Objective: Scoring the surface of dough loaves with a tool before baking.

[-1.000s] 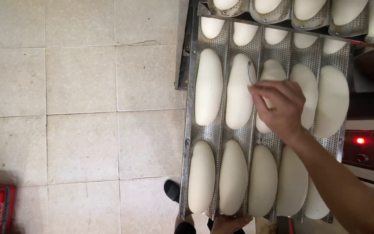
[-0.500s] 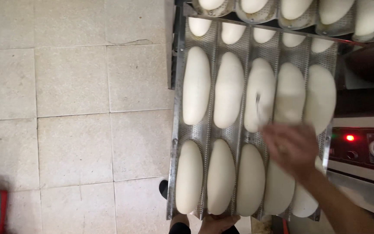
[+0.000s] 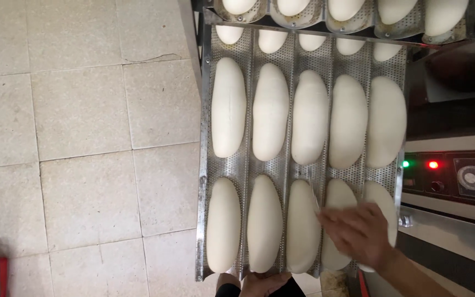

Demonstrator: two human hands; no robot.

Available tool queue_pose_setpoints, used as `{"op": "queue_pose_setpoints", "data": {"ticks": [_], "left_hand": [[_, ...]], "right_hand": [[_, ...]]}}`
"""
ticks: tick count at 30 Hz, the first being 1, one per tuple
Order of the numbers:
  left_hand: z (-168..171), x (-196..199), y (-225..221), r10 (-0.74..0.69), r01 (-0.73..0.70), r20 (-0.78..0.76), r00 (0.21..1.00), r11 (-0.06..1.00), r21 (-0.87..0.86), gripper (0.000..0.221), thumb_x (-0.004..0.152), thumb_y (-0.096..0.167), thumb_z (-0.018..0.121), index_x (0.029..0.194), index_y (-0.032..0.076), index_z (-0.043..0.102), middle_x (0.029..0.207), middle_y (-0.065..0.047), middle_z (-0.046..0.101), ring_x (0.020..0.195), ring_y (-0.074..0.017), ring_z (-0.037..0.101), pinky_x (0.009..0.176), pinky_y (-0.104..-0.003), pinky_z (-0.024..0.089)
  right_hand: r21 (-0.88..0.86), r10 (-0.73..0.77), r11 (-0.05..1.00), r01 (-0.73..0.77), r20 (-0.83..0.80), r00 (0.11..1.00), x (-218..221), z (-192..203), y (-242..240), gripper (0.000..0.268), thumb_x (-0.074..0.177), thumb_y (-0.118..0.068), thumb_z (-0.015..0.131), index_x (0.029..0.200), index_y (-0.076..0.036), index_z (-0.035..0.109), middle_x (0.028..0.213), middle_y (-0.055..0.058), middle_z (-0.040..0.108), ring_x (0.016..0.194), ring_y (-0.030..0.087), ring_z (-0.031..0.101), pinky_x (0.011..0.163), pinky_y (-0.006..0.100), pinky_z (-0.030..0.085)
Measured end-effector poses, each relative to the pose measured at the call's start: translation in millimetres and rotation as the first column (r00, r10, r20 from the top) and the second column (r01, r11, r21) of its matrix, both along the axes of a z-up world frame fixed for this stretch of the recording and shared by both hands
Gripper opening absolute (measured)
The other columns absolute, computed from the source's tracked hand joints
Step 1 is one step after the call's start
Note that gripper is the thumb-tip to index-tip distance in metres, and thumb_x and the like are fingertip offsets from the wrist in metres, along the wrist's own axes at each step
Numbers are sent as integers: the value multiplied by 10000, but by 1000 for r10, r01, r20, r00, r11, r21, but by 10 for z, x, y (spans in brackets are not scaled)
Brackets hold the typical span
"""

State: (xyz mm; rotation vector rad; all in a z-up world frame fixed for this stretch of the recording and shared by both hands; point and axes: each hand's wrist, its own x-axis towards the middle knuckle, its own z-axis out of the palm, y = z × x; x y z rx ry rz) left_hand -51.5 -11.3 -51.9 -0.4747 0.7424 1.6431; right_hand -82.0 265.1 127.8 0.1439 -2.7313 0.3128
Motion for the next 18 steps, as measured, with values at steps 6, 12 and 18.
{"op": "queue_pose_setpoints", "data": {"ticks": [6, 12, 18], "left_hand": [[-45, -197, -93, -68, 74, 42, 997, 982, -175, 695, 757, -121, 786, 1408, -29, 561, 1013, -148, 774, 804, -171, 727, 626, -237, 567], [-283, -196, -219, -18, 58, 137, 990, 954, -295, 739, 751, -146, 777, 1419, -43, 478, 1027, -219, 750, 938, -276, 767, 864, -373, 667], [118, -419, -123, 44, 26, 181, 982, 931, -365, 724, 748, -161, 745, 1407, -53, 464, 950, -228, 765, 854, -287, 790, 819, -397, 674]], "right_hand": [[76, -185, 979, 190, -73, 980, -281, -179, 1034, 101, 909, -137, 847, 935, -114, 753, 1000, 42, 770, 870, 133, 677, 778, 339, 474], [-12, -170, 985, 171, -194, 966, -926, -144, 1312, 72, 991, -81, 832, 1000, -70, 761, 1042, 45, 763, 905, 160, 666, 798, 334, 426], [487, -610, 792, 368, 596, 522, -38, -318, 782, 178, 973, -485, 678, 878, -368, 773, 783, -111, 749, 742, 114, 628, 884, 318, 411]]}}
